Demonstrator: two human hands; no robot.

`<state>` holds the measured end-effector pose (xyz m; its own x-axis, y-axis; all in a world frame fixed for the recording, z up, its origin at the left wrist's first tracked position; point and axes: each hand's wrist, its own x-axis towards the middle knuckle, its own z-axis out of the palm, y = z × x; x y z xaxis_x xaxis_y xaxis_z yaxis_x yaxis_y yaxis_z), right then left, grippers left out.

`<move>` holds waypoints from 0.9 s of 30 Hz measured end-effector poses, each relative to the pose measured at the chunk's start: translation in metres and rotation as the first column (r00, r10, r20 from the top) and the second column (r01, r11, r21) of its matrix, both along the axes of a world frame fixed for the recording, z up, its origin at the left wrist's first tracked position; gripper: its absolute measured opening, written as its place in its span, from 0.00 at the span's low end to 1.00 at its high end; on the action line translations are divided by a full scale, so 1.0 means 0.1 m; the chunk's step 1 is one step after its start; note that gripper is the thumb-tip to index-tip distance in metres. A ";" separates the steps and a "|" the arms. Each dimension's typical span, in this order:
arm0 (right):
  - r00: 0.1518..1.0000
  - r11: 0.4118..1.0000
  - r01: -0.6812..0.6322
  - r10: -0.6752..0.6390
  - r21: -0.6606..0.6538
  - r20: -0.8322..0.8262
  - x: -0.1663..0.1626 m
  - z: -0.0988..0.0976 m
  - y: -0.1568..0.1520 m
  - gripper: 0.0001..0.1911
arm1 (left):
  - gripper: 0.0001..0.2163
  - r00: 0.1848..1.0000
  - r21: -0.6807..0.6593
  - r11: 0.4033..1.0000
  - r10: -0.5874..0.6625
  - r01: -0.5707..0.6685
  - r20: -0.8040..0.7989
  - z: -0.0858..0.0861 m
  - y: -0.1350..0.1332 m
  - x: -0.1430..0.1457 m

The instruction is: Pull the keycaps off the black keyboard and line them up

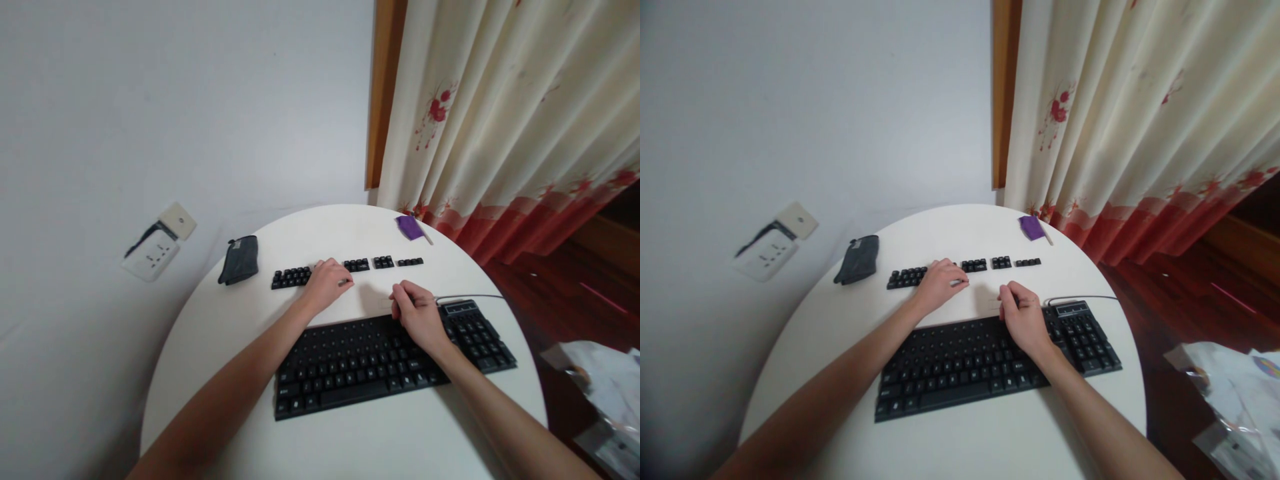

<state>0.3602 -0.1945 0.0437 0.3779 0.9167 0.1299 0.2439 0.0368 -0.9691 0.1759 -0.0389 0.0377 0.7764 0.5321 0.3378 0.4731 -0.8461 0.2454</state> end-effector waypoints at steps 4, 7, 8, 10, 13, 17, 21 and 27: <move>1.000 1.000 -0.010 0.010 -0.001 0.008 0.00 0.01 -0.01 0.21 | 0.04 0.997 -0.023 0.997 0.072 -0.072 -0.008 -0.01 0.00 -0.02; 1.000 1.000 -0.010 0.010 -0.001 0.006 -0.01 0.02 -0.01 0.20 | 0.03 0.995 -0.022 0.995 0.101 -0.101 0.012 0.00 -0.01 -0.03; 1.000 1.000 -0.011 0.011 -0.002 0.006 -0.01 0.03 -0.01 0.20 | 0.03 0.993 -0.018 0.994 0.112 -0.112 0.023 0.00 -0.01 -0.03; 1.000 1.000 -0.013 0.013 -0.002 0.007 -0.02 0.03 -0.01 0.21 | 0.02 0.990 -0.008 0.991 0.135 -0.135 0.046 0.01 -0.01 -0.03; 1.000 1.000 -0.015 0.015 0.000 0.001 -0.02 0.03 -0.01 0.21 | 0.03 0.986 -0.004 0.988 0.154 -0.154 0.067 0.00 -0.01 -0.03; 1.000 1.000 -0.018 0.018 0.001 -0.005 -0.01 0.04 -0.02 0.20 | 0.11 0.979 0.005 0.982 0.188 -0.189 0.076 -0.01 -0.01 -0.03; 1.000 1.000 -0.013 0.013 0.001 0.005 0.00 0.05 -0.02 0.21 | 0.20 0.970 0.022 0.972 0.232 -0.234 0.080 -0.02 -0.01 -0.03; 1.000 1.000 -0.015 0.015 0.002 -0.003 -0.01 0.05 -0.02 0.21 | 0.24 0.960 0.018 0.962 0.272 -0.274 0.069 -0.04 0.00 -0.02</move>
